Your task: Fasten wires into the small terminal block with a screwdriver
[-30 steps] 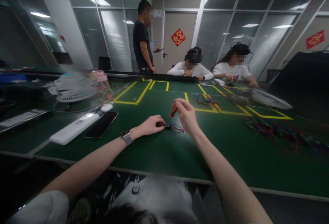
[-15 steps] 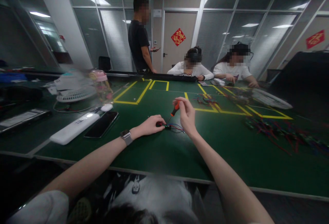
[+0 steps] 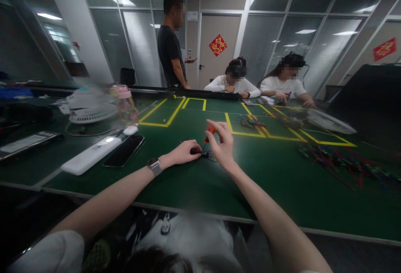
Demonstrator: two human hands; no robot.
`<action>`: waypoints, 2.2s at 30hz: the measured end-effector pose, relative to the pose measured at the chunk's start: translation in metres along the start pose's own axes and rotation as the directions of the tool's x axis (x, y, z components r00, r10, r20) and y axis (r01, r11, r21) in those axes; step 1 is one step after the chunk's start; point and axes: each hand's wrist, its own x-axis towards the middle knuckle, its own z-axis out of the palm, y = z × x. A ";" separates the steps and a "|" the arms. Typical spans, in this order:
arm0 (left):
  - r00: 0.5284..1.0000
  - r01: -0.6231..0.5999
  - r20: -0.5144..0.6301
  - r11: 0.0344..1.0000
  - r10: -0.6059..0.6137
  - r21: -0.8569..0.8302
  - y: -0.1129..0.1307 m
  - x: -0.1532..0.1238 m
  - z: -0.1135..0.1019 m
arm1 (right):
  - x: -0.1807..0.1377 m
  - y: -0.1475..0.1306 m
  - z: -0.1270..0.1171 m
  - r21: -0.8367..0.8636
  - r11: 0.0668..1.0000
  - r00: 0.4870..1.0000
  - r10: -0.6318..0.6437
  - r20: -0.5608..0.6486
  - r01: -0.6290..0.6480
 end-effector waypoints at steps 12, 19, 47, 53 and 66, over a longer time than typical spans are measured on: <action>1.000 -0.019 -0.004 1.000 0.019 0.025 -0.001 0.000 0.001 | 0.007 0.006 0.001 0.422 0.854 0.931 0.360 -0.058 -0.304; 1.000 -0.015 -0.003 1.000 0.015 -0.005 0.000 -0.001 0.000 | 0.020 0.013 -0.009 0.484 0.782 0.853 0.507 -0.125 -0.393; 1.000 -0.021 0.006 1.000 0.020 0.011 0.001 0.000 0.000 | 0.004 0.002 0.003 0.297 0.924 0.956 0.279 -0.093 -0.241; 1.000 -0.004 0.008 1.000 0.004 0.005 0.004 -0.001 -0.003 | 0.004 0.012 0.000 0.394 0.884 0.947 0.309 -0.086 -0.253; 1.000 -0.005 0.011 1.000 0.005 0.001 0.001 -0.001 -0.001 | 0.016 0.006 -0.014 0.101 0.981 0.979 0.177 -0.102 -0.166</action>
